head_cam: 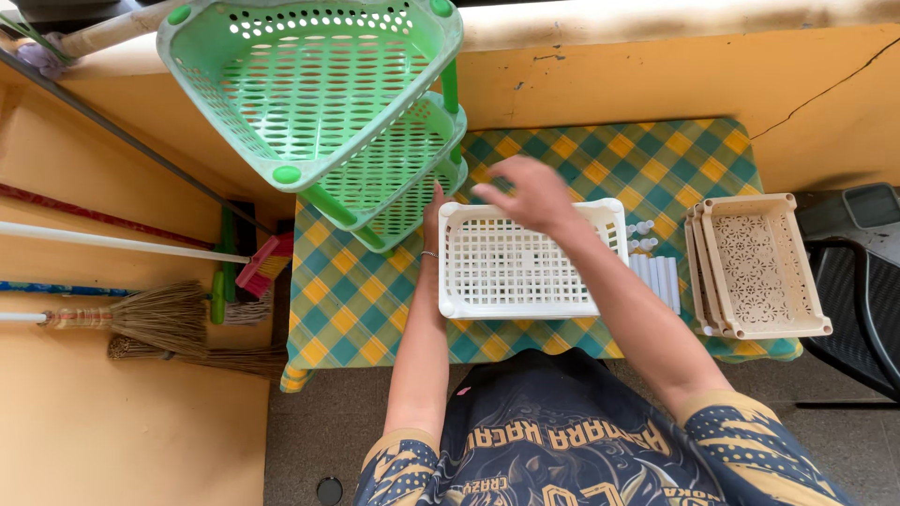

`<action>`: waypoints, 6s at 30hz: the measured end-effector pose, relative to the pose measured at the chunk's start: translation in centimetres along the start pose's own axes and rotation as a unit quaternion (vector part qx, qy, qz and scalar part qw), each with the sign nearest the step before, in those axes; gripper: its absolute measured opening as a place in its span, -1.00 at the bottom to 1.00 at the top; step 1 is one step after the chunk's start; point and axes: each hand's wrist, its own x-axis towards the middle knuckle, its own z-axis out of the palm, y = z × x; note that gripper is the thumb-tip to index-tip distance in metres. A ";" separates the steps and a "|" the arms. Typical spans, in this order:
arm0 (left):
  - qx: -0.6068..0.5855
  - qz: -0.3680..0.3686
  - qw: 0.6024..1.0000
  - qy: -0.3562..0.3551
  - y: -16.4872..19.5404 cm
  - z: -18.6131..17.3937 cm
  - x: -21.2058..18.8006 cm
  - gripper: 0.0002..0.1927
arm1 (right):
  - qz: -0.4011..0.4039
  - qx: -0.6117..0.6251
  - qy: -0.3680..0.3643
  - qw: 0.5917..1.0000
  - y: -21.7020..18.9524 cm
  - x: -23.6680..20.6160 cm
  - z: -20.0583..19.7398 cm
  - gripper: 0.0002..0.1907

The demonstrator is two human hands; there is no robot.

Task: The person disassembles a white plastic basket on a table, pulling the corner posts and end caps off the basket body and setting the posts, caps, and basket panels in separate groups on the table. They handle each post and cap one at a time, arranging the removed parts into piles.

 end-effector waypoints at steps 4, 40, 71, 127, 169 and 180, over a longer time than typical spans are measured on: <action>0.041 0.020 0.999 0.004 -0.3 -0.2 0.1 -0.24 | 0.178 -0.052 0.058 0.981 2.5 -4.7 -6.4 -0.53; -0.016 0.087 0.996 0.009 -2.3 -0.1 -0.8 -0.51 | 0.370 0.491 0.143 0.776 3.1 -21.4 -5.5 -0.65; 0.125 0.118 0.983 0.059 -6.6 -3.3 -16.5 -0.37 | 0.376 0.547 0.185 0.725 6.1 -21.3 -5.4 -0.58; 0.068 0.207 0.952 0.215 -8.5 2.2 -13.2 -0.48 | 0.614 0.263 0.186 0.720 47.2 -8.7 -5.9 -0.42; 0.055 0.144 0.980 0.128 -8.5 0.0 -16.8 -0.58 | 0.391 0.331 -0.028 0.858 30.3 -21.1 -0.2 -0.66; 0.135 0.127 0.971 0.153 -3.8 -5.5 -15.5 -0.64 | 0.335 0.363 0.145 0.857 16.8 -18.1 -4.9 -0.77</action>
